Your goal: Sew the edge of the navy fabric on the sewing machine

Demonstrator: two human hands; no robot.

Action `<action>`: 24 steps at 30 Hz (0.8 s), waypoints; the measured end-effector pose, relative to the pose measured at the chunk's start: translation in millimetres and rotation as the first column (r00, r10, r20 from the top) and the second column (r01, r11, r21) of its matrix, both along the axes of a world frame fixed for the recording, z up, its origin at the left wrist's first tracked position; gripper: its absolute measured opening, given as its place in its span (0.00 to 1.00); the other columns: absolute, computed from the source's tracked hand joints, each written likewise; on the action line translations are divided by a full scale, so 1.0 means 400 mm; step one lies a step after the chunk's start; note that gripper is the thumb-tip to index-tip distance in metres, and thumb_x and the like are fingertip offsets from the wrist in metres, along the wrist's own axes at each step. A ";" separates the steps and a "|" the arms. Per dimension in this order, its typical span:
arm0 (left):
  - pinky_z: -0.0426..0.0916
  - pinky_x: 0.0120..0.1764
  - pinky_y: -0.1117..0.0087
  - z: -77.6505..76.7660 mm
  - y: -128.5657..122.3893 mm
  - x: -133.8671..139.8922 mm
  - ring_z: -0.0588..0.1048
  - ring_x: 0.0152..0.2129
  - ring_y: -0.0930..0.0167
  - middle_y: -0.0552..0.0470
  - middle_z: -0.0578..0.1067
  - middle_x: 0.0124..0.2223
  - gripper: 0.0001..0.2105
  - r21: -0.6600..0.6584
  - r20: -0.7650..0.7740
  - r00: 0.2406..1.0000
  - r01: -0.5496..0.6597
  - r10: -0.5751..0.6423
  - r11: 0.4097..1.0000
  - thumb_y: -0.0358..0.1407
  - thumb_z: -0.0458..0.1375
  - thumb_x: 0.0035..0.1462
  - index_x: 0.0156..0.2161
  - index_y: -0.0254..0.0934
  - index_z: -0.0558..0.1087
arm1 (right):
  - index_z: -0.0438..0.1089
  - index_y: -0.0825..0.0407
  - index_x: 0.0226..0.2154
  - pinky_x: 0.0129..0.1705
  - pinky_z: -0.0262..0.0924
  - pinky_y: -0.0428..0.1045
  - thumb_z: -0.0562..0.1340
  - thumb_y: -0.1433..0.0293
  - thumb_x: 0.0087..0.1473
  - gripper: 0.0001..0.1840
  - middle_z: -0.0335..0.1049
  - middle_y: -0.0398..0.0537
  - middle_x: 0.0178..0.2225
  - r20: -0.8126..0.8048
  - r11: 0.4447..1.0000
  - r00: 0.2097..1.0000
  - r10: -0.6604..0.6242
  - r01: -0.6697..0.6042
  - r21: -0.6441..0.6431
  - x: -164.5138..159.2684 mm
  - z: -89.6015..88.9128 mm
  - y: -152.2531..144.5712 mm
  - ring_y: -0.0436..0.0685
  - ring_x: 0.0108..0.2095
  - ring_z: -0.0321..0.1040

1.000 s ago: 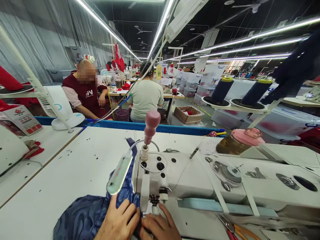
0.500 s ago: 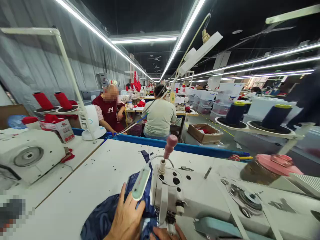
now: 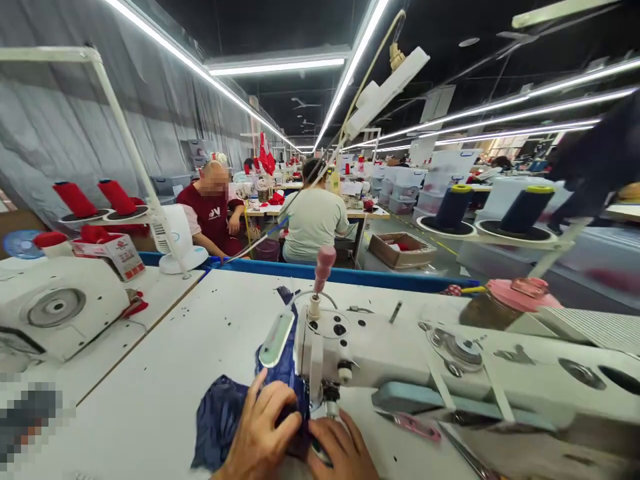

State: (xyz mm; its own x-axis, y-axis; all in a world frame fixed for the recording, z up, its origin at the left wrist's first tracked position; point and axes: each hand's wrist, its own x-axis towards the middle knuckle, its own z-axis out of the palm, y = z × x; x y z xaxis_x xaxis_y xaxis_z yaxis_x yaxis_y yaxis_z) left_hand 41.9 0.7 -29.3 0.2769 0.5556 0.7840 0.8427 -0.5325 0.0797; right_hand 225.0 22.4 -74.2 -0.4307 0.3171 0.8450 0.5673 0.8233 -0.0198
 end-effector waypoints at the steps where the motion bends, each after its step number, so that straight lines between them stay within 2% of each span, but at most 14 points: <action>1: 0.49 0.64 0.51 0.014 -0.001 0.004 0.69 0.38 0.71 0.52 0.68 0.34 0.11 -0.008 -0.016 0.999 0.036 -0.036 0.999 0.26 0.47 0.64 0.32 0.35 0.69 | 0.71 0.47 0.33 0.67 0.39 0.52 0.58 0.67 0.63 0.09 0.71 0.40 0.38 0.027 0.999 1.000 0.006 -0.005 -0.032 0.003 0.016 -0.008 0.49 0.40 0.65; 4: 0.49 0.64 0.50 0.037 -0.005 0.010 0.63 0.28 0.73 0.55 0.61 0.28 0.13 -0.066 -0.066 0.994 0.078 -0.082 0.995 0.23 0.44 0.63 0.31 0.34 0.67 | 0.72 0.49 0.39 0.65 0.40 0.55 0.58 0.71 0.59 0.08 0.70 0.45 0.42 0.131 0.996 0.991 0.018 -0.006 -0.085 0.012 0.062 -0.025 0.52 0.42 0.63; 8: 0.48 0.64 0.50 0.034 -0.009 0.000 0.64 0.29 0.74 0.54 0.65 0.31 0.14 -0.174 0.006 0.992 0.127 -0.128 0.977 0.20 0.45 0.61 0.41 0.34 0.70 | 0.72 0.50 0.36 0.64 0.42 0.54 0.56 0.74 0.59 0.09 0.69 0.45 0.37 0.090 0.996 0.995 0.052 -0.045 -0.074 0.009 0.086 -0.030 0.52 0.38 0.62; 12: 0.47 0.65 0.49 0.014 -0.011 0.010 0.67 0.31 0.73 0.53 0.69 0.30 0.13 -0.132 0.001 0.995 0.098 -0.099 0.986 0.27 0.46 0.65 0.40 0.35 0.74 | 0.71 0.51 0.36 0.62 0.49 0.49 0.56 0.69 0.64 0.08 0.70 0.42 0.33 -0.039 0.995 0.999 -0.015 0.011 -0.103 -0.001 0.046 -0.031 0.49 0.35 0.65; 15: 0.44 0.67 0.50 -0.004 -0.017 0.022 0.72 0.42 0.70 0.51 0.75 0.39 0.13 -0.063 0.022 0.998 0.061 -0.060 0.996 0.31 0.47 0.68 0.43 0.36 0.76 | 0.70 0.51 0.39 0.57 0.58 0.48 0.57 0.64 0.64 0.09 0.70 0.42 0.32 -0.071 0.982 0.995 -0.068 0.054 -0.183 -0.003 0.003 -0.038 0.48 0.33 0.66; 17: 0.42 0.67 0.51 -0.013 -0.020 0.021 0.72 0.46 0.70 0.52 0.77 0.42 0.13 -0.065 0.028 0.998 0.064 -0.063 0.996 0.32 0.48 0.68 0.44 0.36 0.76 | 0.71 0.50 0.40 0.54 0.60 0.48 0.57 0.63 0.64 0.10 0.70 0.42 0.32 -0.064 0.972 0.995 -0.082 0.066 -0.225 -0.007 -0.010 -0.040 0.49 0.32 0.67; 19: 0.40 0.67 0.49 -0.017 -0.016 0.013 0.74 0.44 0.71 0.53 0.77 0.41 0.14 -0.091 0.029 0.997 0.073 -0.070 0.993 0.32 0.46 0.69 0.44 0.37 0.76 | 0.71 0.50 0.39 0.55 0.59 0.48 0.56 0.62 0.65 0.11 0.71 0.42 0.31 -0.119 0.965 0.986 -0.115 0.082 -0.251 -0.011 -0.004 -0.038 0.49 0.32 0.67; 21: 0.38 0.67 0.48 -0.012 -0.004 0.002 0.74 0.44 0.71 0.53 0.78 0.41 0.15 -0.102 0.013 0.997 0.073 -0.072 0.992 0.31 0.45 0.68 0.44 0.38 0.76 | 0.71 0.49 0.36 0.57 0.54 0.48 0.54 0.64 0.66 0.12 0.72 0.41 0.32 -0.159 0.978 0.982 -0.101 0.069 -0.195 -0.013 0.020 -0.031 0.49 0.33 0.66; 24: 0.38 0.67 0.52 0.005 0.015 -0.005 0.73 0.45 0.72 0.53 0.77 0.42 0.15 -0.127 -0.012 0.996 0.089 -0.091 0.988 0.28 0.46 0.66 0.45 0.39 0.75 | 0.71 0.49 0.34 0.57 0.50 0.52 0.54 0.71 0.61 0.10 0.73 0.43 0.37 -0.044 0.996 0.999 -0.016 0.012 -0.091 -0.006 0.062 -0.019 0.53 0.37 0.64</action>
